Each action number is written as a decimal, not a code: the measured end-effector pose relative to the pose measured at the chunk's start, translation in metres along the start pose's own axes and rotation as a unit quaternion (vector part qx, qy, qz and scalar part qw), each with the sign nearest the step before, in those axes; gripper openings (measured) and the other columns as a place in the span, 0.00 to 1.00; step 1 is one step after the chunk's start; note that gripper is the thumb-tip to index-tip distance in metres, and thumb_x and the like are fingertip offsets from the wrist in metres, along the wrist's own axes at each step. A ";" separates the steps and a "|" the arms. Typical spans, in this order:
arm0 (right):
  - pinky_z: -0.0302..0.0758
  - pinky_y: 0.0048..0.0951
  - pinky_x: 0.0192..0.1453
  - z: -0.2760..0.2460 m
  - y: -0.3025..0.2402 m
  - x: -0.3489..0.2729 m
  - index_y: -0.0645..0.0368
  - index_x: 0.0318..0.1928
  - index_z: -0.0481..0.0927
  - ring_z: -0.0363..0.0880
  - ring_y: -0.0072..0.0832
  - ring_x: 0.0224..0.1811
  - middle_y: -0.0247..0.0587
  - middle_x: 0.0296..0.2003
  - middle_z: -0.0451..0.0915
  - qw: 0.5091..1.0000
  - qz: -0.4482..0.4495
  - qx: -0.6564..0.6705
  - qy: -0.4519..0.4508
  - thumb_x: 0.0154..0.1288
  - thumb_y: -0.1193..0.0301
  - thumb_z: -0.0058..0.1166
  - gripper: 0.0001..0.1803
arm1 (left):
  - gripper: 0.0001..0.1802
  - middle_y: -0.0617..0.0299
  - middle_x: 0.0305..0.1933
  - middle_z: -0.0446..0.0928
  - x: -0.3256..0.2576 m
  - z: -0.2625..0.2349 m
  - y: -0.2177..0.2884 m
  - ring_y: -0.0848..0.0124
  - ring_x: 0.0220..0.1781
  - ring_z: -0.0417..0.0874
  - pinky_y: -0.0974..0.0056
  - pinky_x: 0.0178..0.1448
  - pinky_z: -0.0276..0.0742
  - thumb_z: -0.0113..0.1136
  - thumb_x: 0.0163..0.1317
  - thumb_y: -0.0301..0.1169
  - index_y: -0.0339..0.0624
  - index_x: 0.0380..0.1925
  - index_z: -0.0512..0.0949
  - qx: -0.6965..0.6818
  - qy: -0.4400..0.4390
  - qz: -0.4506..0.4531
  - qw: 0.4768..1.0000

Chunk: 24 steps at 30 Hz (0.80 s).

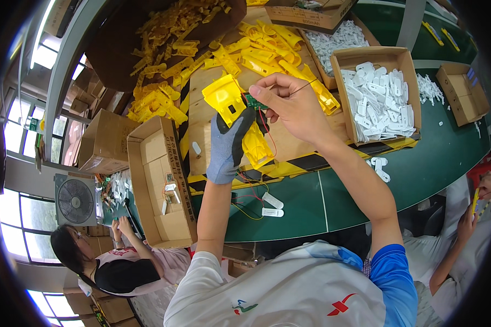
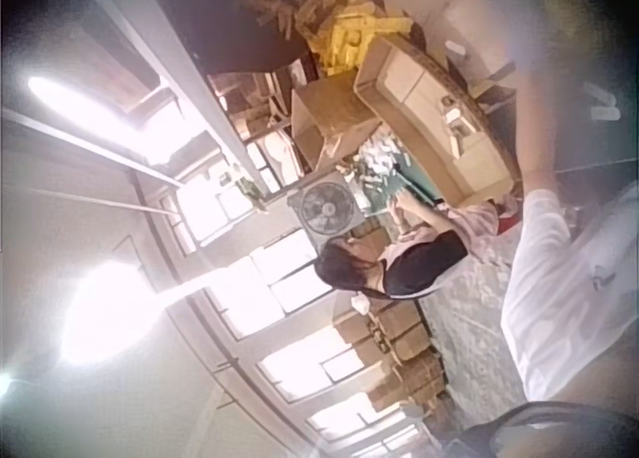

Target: Insert circuit boards and lenses into yellow plastic flashlight housings.

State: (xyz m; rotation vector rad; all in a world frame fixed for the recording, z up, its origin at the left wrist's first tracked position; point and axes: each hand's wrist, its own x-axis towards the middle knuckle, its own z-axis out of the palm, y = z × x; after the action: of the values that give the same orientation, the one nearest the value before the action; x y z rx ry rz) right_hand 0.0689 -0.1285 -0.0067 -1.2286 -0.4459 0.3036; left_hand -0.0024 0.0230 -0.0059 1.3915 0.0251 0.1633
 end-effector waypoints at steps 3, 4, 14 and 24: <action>0.73 0.16 0.32 -0.007 -0.006 0.000 0.61 0.44 0.84 0.76 0.12 0.28 0.30 0.30 0.82 0.999 -0.001 -0.006 -0.031 0.66 0.63 0.62 0.14 | 0.11 0.58 0.32 0.80 0.001 -0.002 0.004 0.70 0.31 0.83 0.66 0.37 0.79 0.61 0.63 0.25 0.35 0.44 0.74 -0.005 0.013 0.008 1.000; 0.73 0.16 0.33 -0.007 -0.009 0.000 0.61 0.44 0.83 0.76 0.12 0.29 0.30 0.30 0.83 0.998 0.002 -0.023 -0.050 0.66 0.63 0.62 0.14 | 0.09 0.58 0.32 0.80 0.001 -0.003 0.006 0.70 0.30 0.83 0.66 0.36 0.79 0.60 0.63 0.25 0.35 0.42 0.75 -0.006 0.018 0.007 1.000; 0.76 0.17 0.43 -0.016 -0.028 -0.004 0.65 0.52 0.81 0.81 0.17 0.39 0.37 0.41 0.85 0.987 0.025 -0.098 -0.121 0.64 0.73 0.62 0.16 | 0.07 0.58 0.29 0.78 -0.002 -0.003 0.007 0.70 0.28 0.81 0.65 0.35 0.78 0.59 0.63 0.25 0.33 0.39 0.75 0.003 0.032 0.047 0.998; 0.77 0.19 0.48 -0.012 -0.030 -0.006 0.66 0.51 0.81 0.80 0.15 0.41 0.34 0.41 0.84 0.991 -0.024 -0.099 -0.087 0.65 0.74 0.61 0.15 | 0.36 0.57 0.29 0.78 0.001 -0.007 0.001 0.67 0.25 0.80 0.64 0.31 0.79 0.40 0.68 0.65 0.43 0.53 0.71 -0.170 -0.020 -0.103 0.980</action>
State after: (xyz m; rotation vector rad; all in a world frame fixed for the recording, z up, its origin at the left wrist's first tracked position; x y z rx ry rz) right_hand 0.0692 -0.1500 0.0177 -1.3884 -0.6677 0.3326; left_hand -0.0026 0.0297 -0.0061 1.0427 0.1019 -0.0330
